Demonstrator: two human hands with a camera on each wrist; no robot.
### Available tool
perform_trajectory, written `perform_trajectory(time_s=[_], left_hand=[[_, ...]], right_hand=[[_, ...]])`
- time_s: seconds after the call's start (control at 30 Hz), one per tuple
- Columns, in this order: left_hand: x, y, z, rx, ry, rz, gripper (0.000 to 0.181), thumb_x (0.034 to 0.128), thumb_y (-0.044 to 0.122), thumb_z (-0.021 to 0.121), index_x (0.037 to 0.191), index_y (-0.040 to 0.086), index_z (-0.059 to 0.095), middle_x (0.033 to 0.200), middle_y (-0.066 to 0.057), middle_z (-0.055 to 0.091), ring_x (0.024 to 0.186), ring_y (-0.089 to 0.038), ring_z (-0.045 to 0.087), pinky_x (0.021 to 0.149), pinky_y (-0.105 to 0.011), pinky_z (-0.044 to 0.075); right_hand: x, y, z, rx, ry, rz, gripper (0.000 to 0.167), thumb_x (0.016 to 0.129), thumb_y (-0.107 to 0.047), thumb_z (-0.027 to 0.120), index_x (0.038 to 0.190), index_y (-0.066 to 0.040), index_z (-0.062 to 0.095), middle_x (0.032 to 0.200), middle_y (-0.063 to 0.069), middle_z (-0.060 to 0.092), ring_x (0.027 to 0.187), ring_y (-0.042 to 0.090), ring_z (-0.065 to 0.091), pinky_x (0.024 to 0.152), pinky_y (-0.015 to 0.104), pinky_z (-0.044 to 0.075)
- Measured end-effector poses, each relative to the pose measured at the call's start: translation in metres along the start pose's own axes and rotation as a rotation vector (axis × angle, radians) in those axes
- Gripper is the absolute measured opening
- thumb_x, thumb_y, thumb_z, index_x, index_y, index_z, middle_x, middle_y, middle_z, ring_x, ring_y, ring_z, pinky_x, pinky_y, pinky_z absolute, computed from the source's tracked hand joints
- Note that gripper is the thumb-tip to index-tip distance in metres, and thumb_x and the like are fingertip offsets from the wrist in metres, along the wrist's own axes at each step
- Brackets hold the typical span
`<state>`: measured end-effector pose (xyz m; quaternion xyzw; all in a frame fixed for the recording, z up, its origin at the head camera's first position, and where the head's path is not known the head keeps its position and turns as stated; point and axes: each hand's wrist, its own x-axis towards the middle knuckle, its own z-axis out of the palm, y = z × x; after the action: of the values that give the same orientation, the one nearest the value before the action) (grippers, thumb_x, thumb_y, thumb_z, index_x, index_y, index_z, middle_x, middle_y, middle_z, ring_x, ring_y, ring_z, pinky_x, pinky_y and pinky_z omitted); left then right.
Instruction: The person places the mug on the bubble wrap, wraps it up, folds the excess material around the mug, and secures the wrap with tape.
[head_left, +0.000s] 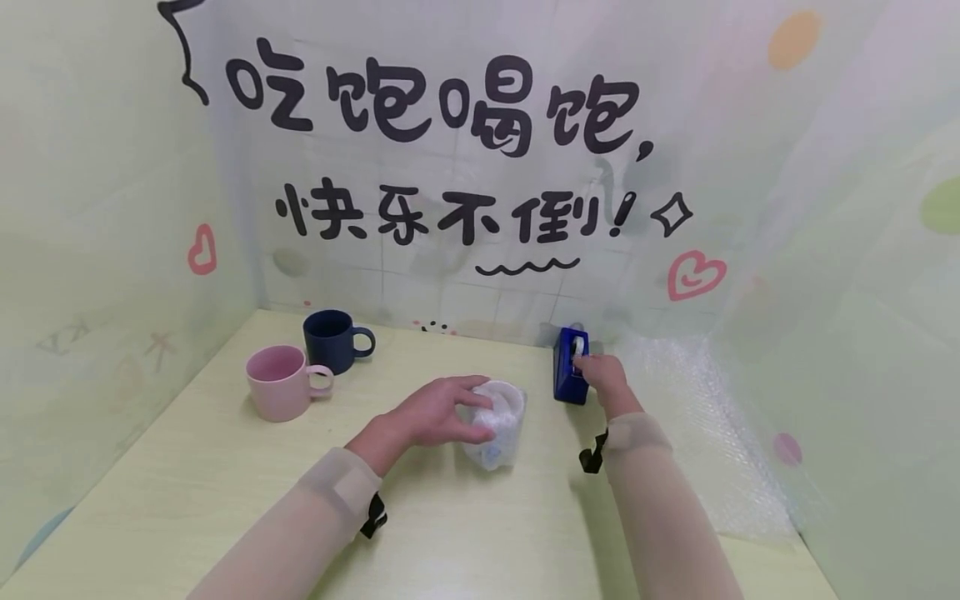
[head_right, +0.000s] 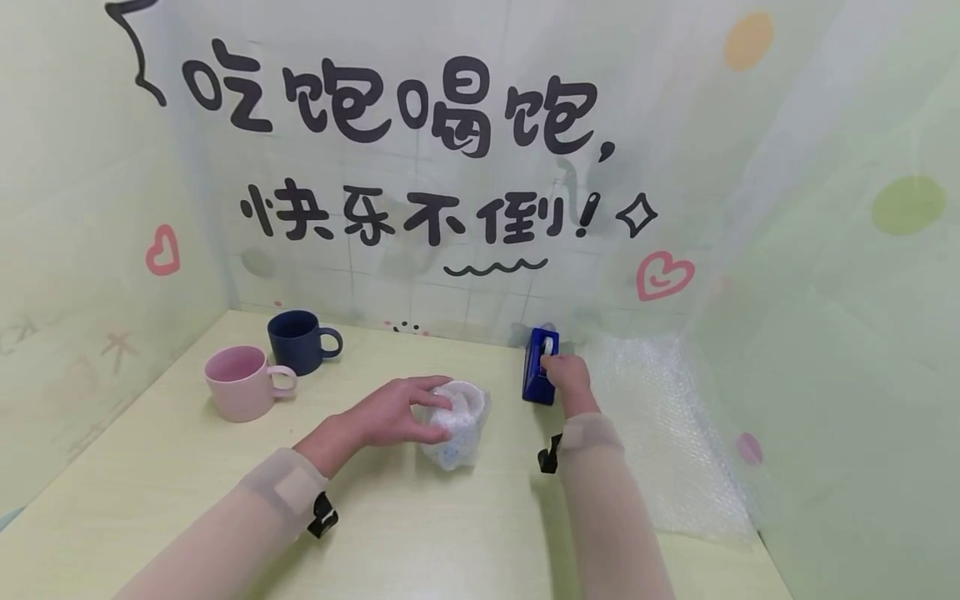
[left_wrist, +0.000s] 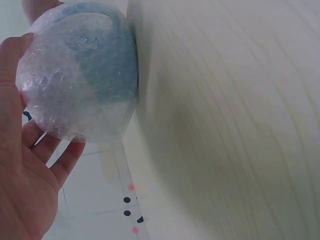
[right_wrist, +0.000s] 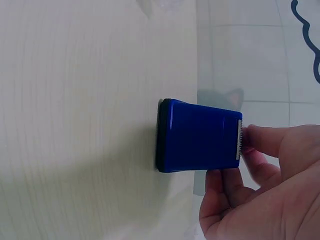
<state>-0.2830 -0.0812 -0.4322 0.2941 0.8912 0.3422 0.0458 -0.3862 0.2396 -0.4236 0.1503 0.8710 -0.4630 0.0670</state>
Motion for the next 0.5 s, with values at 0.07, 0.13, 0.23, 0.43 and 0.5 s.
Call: perform_trajectory(time_s=[0.07,0.13,0.23,0.43,0.5], left_hand=[[0.000,0.000,0.000,0.006,0.001,0.003,0.056,0.0918,0.048,0.084,0.137,0.014,0.079,0.170,-0.009,0.052,0.157,-0.038,0.049,0.128,-0.055,0.044],[0.000,0.000,0.000,0.007,0.004,0.001,0.056,0.0917,0.047,0.085,0.136,0.014,0.079,0.170,-0.009,0.052,0.157,-0.038,0.050,0.128,-0.055,0.044],[0.000,0.000,-0.001,0.009,0.011,-0.003,0.055,0.0914,0.046,0.085,0.136,0.015,0.079,0.169,-0.009,0.053,0.156,-0.038,0.050,0.128,-0.055,0.044],[0.001,0.002,-0.001,-0.006,0.010,-0.022,0.055,0.0915,0.046,0.086,0.137,0.015,0.079,0.170,-0.008,0.052,0.157,-0.038,0.049,0.128,-0.056,0.043],[0.001,0.002,0.000,-0.016,0.003,-0.034,0.056,0.0916,0.046,0.086,0.137,0.015,0.079,0.170,-0.007,0.052,0.157,-0.038,0.048,0.128,-0.056,0.043]], right_hand=[[-0.003,-0.004,0.000,0.035,0.000,-0.025,0.053,0.115,-0.025,0.051,0.156,0.008,0.052,0.159,0.029,0.057,0.148,0.044,0.055,0.130,0.056,0.040],[-0.005,-0.008,-0.001,0.056,-0.004,-0.044,0.050,0.115,-0.024,0.050,0.153,0.008,0.055,0.154,0.028,0.061,0.144,0.041,0.060,0.130,0.055,0.040],[-0.008,-0.012,-0.006,0.060,-0.034,-0.038,0.050,0.116,-0.025,0.050,0.157,0.004,0.053,0.158,0.026,0.059,0.148,0.040,0.058,0.131,0.057,0.037],[-0.019,-0.017,-0.016,0.076,-0.083,-0.029,0.053,0.112,-0.026,0.050,0.158,0.003,0.051,0.168,0.026,0.048,0.160,0.046,0.041,0.133,0.065,0.031],[-0.024,-0.016,-0.017,0.100,-0.064,-0.004,0.057,0.112,-0.026,0.052,0.157,0.007,0.048,0.170,0.029,0.042,0.160,0.049,0.038,0.133,0.066,0.031]])
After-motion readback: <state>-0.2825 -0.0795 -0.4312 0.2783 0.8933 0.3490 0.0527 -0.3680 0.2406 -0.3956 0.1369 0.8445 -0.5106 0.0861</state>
